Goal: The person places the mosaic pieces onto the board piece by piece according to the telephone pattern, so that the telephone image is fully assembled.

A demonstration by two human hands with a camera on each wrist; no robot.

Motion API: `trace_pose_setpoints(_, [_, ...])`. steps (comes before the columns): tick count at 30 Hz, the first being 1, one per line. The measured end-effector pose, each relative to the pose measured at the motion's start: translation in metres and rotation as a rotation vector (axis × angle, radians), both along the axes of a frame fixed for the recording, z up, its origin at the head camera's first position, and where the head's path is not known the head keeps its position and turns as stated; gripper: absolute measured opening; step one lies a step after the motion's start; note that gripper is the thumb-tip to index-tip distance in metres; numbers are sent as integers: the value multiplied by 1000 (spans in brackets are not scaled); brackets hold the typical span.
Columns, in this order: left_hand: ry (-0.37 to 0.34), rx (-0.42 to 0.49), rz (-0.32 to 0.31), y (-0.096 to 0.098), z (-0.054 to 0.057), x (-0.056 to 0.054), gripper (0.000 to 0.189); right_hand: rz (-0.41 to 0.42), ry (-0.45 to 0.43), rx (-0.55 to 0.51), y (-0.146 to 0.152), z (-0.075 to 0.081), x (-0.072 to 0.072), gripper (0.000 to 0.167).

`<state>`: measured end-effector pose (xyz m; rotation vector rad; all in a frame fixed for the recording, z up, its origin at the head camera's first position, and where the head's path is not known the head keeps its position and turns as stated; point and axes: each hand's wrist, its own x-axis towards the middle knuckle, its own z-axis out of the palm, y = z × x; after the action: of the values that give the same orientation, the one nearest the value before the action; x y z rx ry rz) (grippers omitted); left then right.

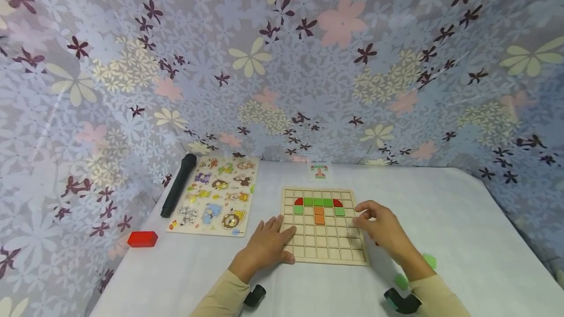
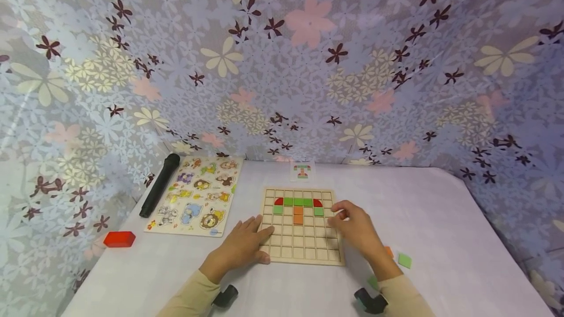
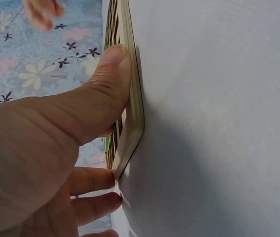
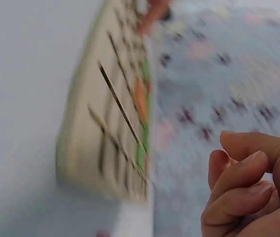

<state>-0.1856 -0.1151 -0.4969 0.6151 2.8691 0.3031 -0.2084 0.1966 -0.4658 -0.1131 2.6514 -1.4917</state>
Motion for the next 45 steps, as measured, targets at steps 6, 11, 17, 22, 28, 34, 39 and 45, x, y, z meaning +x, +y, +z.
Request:
trace_pose_setpoints(6, [3,7,5,-1,3,-1,82,-180,-88,-78,76,3,30,51])
trace_pose_setpoints(11, [7,18,-3,-1,1,2,81,-244,-198,-26,120,-14,48,57])
trace_pose_setpoints(17, [15,18,-12,2,2,3,81,-165,-273,49,130,-26,53,67])
trace_pose_setpoints(22, [8,21,-12,2,3,4,81,-125,-263,86,129,-32,48,76])
trace_pose_setpoints(28, [8,16,-8,2,4,3,81,-87,-230,167,127,-35,40,75])
trace_pose_setpoints(34, [8,12,-9,1,4,3,81,-64,-242,235,121,-37,37,71])
trace_pose_setpoints(39, [2,17,-4,1,3,3,81,-56,-216,285,118,-36,36,63])
trace_pose_setpoints(45, [9,5,-6,1,2,2,82,-61,-207,352,115,-35,34,49])
